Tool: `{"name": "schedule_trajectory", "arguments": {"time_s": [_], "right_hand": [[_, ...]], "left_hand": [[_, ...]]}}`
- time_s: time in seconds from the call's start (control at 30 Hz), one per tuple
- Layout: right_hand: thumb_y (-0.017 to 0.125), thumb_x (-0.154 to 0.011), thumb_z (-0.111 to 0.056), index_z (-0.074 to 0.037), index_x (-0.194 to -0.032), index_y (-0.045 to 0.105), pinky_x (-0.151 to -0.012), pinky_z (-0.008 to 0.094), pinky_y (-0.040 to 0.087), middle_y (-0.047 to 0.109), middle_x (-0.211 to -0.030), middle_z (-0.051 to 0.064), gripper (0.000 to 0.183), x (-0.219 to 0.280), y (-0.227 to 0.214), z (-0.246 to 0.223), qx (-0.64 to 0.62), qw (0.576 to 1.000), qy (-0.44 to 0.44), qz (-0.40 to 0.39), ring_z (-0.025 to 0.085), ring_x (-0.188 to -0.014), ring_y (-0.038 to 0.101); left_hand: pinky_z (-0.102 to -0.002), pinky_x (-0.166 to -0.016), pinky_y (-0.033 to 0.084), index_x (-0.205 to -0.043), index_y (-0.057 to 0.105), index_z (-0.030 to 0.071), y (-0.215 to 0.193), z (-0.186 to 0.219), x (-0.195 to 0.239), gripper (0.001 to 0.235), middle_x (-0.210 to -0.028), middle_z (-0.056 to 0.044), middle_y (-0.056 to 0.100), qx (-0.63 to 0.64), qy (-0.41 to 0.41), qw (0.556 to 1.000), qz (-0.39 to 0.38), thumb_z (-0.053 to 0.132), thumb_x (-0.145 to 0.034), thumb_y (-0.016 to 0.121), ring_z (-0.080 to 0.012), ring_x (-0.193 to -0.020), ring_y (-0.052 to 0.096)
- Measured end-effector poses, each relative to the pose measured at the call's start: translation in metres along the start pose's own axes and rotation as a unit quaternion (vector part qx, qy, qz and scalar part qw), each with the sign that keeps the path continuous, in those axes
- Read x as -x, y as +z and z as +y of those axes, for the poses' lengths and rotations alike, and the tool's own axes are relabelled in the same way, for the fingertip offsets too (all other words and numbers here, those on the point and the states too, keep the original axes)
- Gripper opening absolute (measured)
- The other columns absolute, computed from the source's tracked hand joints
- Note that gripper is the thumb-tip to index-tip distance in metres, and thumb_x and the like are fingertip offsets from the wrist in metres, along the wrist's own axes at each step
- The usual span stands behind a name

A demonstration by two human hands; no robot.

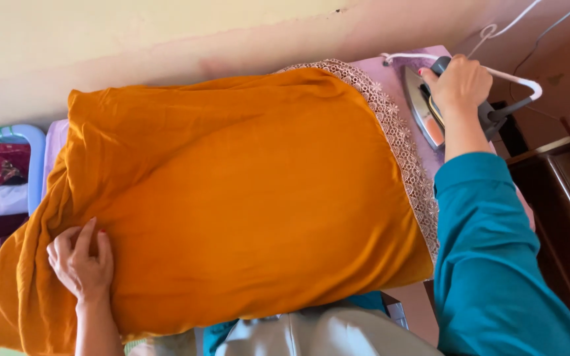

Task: Ironing an orange garment with lace trim on an ironing board.

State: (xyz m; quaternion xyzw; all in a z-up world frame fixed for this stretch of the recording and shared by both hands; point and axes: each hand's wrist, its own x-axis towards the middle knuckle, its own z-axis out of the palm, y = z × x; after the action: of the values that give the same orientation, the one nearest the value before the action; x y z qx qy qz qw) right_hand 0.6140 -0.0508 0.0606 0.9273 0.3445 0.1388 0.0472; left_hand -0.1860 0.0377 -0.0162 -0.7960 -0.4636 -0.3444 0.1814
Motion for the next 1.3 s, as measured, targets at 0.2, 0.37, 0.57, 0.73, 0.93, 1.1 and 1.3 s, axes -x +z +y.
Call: {"name": "schedule_trajectory", "arguments": {"time_s": [0.2,0.37,0.57,0.73,0.93,1.1,1.3], "right_hand": [[0.087,-0.095,-0.054,0.005,-0.12,0.058,-0.087,0.053,0.052,0.05,-0.128,0.025,0.07,0.049,-0.038,0.003,-0.098,0.972,-0.134,0.164,0.037,-0.108,0.05],[0.058,-0.114,-0.038,0.0,-0.092,0.064,-0.055,0.039,0.062,0.067,-0.09,0.012,0.045,0.173,-0.069,0.002,-0.123,0.975,-0.183,0.027,0.026,-0.074,0.069],[0.055,-0.095,-0.073,-0.004,-0.136,0.061,-0.099,0.053,0.049,0.056,-0.136,0.024,0.081,0.209,-0.032,0.019,-0.067,0.985,-0.08,-0.136,0.042,-0.124,0.052],[0.071,-0.093,-0.029,-0.001,-0.111,0.069,-0.085,0.044,0.047,0.067,-0.104,0.019,0.034,0.195,0.028,0.024,-0.338,0.934,-0.076,-0.089,0.035,-0.095,0.062],[0.073,-0.096,-0.019,-0.021,-0.093,0.06,-0.055,0.028,0.045,0.064,-0.08,-0.004,0.013,0.21,0.038,0.05,-0.702,0.666,0.151,-0.203,0.01,-0.067,0.061],[0.074,-0.097,-0.026,-0.021,-0.101,0.065,-0.071,0.027,0.051,0.068,-0.092,-0.005,0.011,0.261,-0.019,0.09,-0.691,0.667,0.178,-0.214,0.011,-0.083,0.064],[0.061,-0.105,-0.022,-0.008,-0.113,0.061,-0.035,0.032,0.045,0.07,-0.096,0.011,0.017,0.347,-0.024,0.14,-0.67,0.658,0.188,-0.286,0.022,-0.058,0.063]], "left_hand": [[-0.05,-0.092,0.05,-0.127,0.078,-0.001,-0.004,0.004,-0.003,0.031,-0.111,-0.019,0.063,-0.013,-0.013,1.0,-0.023,0.017,-0.102,0.081,-0.0393,-0.099,0.057],[-0.048,-0.095,0.046,-0.117,0.07,-0.001,0.002,-0.017,0.009,0.022,-0.106,-0.018,0.064,0.063,-0.066,0.992,-0.092,0.015,-0.102,0.072,-0.0386,-0.099,0.058],[-0.042,-0.093,0.05,-0.088,0.079,0.021,0.027,-0.066,0.011,0.009,-0.097,-0.007,0.065,0.083,-0.111,0.966,-0.219,0.015,-0.084,0.081,-0.0295,-0.095,0.063],[-0.049,-0.091,0.046,-0.096,0.065,0.009,0.019,-0.056,-0.001,0.008,-0.096,-0.014,0.065,0.132,-0.132,0.954,-0.235,0.003,-0.092,0.063,-0.0403,-0.094,0.06],[-0.043,-0.072,0.04,-0.1,0.042,0.008,-0.066,-0.006,-0.031,0.01,-0.113,-0.01,0.067,0.229,-0.172,0.935,-0.209,0.0,-0.103,0.048,-0.0307,-0.074,0.053],[-0.029,-0.071,0.046,-0.129,0.078,0.023,-0.139,-0.04,-0.017,0.041,-0.106,-0.001,0.08,0.178,-0.191,0.882,-0.392,0.003,-0.103,0.053,-0.0161,-0.071,0.061],[-0.021,-0.103,0.056,-0.113,0.09,0.024,-0.152,-0.109,0.093,0.037,-0.116,0.007,0.09,0.184,-0.202,0.805,-0.527,0.009,-0.09,0.067,-0.005,-0.106,0.081]]}}
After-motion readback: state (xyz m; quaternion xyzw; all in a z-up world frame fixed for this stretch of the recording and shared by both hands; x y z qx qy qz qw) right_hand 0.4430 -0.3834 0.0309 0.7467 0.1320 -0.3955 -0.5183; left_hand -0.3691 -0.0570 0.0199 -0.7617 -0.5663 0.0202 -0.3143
